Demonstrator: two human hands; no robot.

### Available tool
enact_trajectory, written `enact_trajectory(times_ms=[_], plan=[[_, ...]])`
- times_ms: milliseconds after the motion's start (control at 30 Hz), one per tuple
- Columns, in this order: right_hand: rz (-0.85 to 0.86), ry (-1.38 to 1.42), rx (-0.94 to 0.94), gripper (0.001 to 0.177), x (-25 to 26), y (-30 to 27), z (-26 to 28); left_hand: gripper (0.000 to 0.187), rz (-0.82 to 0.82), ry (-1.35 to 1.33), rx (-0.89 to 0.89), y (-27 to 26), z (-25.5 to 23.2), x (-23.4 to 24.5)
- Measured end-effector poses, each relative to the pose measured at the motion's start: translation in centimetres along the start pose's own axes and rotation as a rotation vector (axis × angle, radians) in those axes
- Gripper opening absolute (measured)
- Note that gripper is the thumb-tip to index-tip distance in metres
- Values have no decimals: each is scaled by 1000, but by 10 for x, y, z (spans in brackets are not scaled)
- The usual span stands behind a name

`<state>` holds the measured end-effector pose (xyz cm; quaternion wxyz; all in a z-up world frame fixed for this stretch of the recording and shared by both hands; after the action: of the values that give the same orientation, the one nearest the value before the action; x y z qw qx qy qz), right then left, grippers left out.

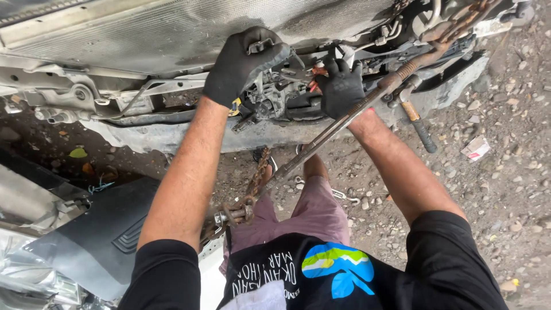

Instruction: The person works underneath the front of a vehicle, using pliers and a wrench to manipulate and remove a metal component from the engine bay. The person is wearing black gloves and uses a chain hoist to support the part while detaching it.

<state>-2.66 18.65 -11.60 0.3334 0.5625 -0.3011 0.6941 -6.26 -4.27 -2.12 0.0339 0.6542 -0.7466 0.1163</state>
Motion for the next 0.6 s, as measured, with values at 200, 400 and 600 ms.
enact_trajectory(times_ms=[200,400,600], plan=[[87,20,28,67,30,9,0,22,44,39,-120,-8,-42,4],[20,-20,79,62,62,24,1,24,47,19,-120,-5,-61,-5],[-71,-154,155,31,63,38,-3,24,-3,24,62,1,-33,-9]])
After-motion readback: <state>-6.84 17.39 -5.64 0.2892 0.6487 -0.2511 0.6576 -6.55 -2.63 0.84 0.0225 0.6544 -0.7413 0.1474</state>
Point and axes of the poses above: each hand's wrist, its own y-axis towards the middle knuckle, its own x-axis out of the back of the hand, z = x × y, the point moved 7 cm from there along y, towards the middle knuckle, and after that the axes turned 5 degrees about -z, right-handed, at the moved point
